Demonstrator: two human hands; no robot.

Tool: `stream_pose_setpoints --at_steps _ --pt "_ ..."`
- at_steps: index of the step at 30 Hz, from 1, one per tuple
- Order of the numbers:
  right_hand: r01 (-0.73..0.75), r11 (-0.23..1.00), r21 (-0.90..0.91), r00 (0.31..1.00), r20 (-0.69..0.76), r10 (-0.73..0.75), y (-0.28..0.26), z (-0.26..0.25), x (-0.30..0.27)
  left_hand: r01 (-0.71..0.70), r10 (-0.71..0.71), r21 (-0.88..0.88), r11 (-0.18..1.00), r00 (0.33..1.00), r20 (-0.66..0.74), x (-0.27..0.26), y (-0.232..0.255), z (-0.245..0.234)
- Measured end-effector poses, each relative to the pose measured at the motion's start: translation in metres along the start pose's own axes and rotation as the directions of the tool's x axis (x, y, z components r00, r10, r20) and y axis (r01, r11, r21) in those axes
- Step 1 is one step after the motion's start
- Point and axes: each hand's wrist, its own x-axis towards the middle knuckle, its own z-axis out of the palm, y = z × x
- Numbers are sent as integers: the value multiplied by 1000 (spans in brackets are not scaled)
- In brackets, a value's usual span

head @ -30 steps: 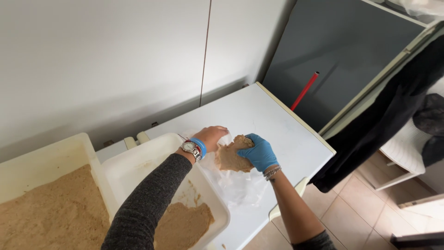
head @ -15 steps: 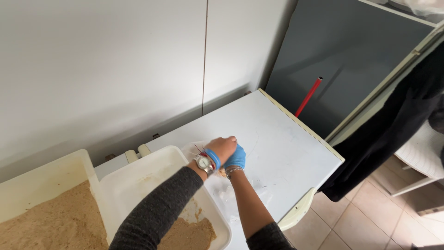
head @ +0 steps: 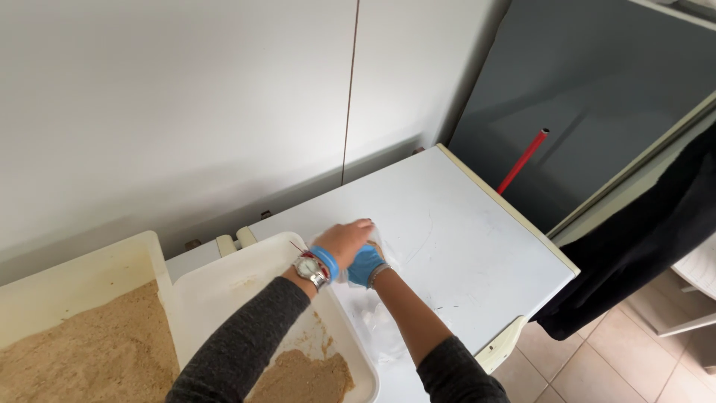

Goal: Breading chicken fillets by dipping them in breadcrumbs and placing them in a plastic bag.

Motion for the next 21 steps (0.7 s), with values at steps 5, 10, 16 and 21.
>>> stream_pose_setpoints --at_steps 5,10,16,21 --pt "-385 646 -660 792 123 598 -3 52 27 -96 87 -97 991 992 -88 -7 23 8" --pt "-490 863 -125 864 68 500 38 105 36 -48 47 -31 998 998 -47 -2 10 16" --pt "-333 888 -317 941 -53 334 98 145 33 7 -8 -126 992 1000 -13 -10 21 13" --pt "97 995 -19 995 23 -96 61 45 -35 -18 -4 -141 990 988 -152 -1 -1 60"
